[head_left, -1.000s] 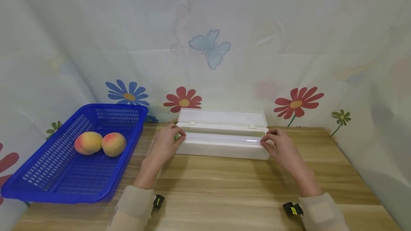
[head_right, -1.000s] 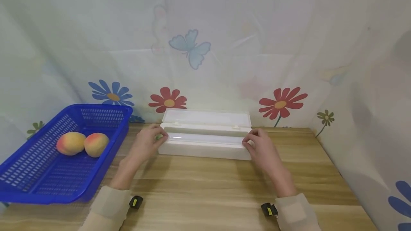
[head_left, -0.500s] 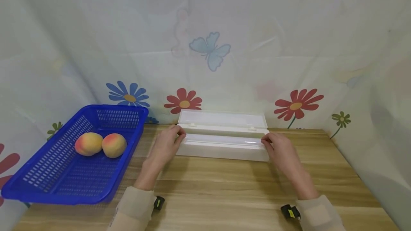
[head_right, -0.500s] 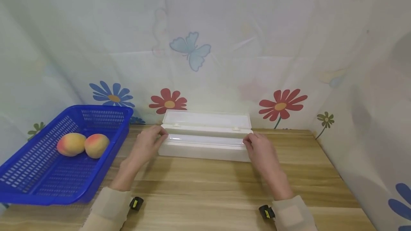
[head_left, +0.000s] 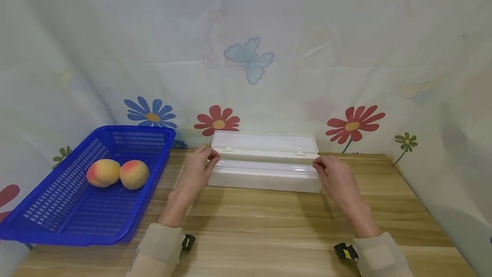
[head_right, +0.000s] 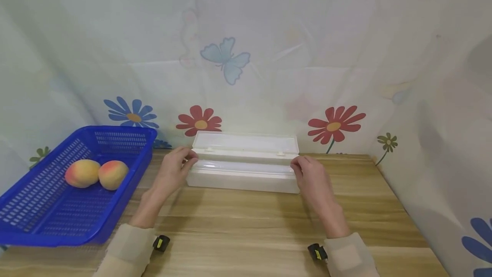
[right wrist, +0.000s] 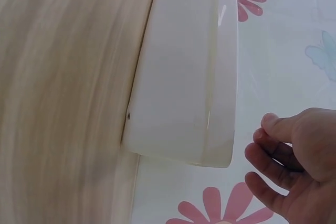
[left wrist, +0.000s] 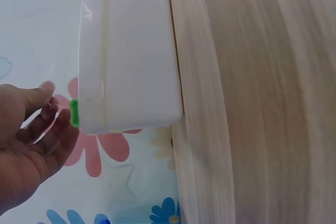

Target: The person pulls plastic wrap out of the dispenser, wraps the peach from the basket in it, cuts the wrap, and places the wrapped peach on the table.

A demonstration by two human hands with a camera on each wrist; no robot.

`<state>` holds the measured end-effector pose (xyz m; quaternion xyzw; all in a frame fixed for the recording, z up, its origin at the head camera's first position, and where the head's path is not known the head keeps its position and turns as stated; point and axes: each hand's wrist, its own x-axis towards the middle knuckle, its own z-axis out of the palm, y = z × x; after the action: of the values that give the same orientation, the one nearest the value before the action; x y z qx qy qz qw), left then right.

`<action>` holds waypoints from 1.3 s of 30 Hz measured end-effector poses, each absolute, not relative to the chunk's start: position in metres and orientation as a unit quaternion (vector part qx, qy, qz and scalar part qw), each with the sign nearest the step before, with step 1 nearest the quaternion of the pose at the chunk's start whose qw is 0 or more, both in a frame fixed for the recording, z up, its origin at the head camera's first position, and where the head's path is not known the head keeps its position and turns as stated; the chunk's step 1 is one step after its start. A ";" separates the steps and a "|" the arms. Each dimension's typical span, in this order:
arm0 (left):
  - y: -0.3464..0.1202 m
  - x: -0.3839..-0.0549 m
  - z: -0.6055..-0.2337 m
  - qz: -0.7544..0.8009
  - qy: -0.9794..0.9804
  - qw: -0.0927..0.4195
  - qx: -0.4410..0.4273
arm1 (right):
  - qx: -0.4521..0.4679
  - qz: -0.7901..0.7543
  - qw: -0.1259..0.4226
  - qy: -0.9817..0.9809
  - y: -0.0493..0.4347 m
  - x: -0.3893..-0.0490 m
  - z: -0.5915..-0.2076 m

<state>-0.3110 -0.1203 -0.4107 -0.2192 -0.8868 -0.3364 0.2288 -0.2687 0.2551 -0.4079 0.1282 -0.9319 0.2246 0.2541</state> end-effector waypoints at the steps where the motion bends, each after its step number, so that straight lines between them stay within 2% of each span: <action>1: -0.121 -0.311 -0.411 -0.337 -0.886 0.231 -0.219 | 0.130 0.225 0.257 -0.931 0.255 -0.269 -0.407; 11: -0.123 -0.311 -0.405 -0.344 -0.883 0.233 -0.220 | 0.139 0.239 0.287 -0.917 0.254 -0.270 -0.403; 25: -0.121 -0.305 -0.394 -0.356 -0.881 0.237 -0.203 | 0.136 0.244 0.289 -0.916 0.253 -0.262 -0.394; 39: -0.120 -0.297 -0.382 -0.354 -0.876 0.256 -0.206 | 0.139 0.244 0.319 -0.905 0.253 -0.257 -0.385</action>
<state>-0.2975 -0.1204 -0.3820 -0.2060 -0.8756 -0.3538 0.2563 -0.2567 0.2534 -0.3849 0.1386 -0.9051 0.2441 0.3194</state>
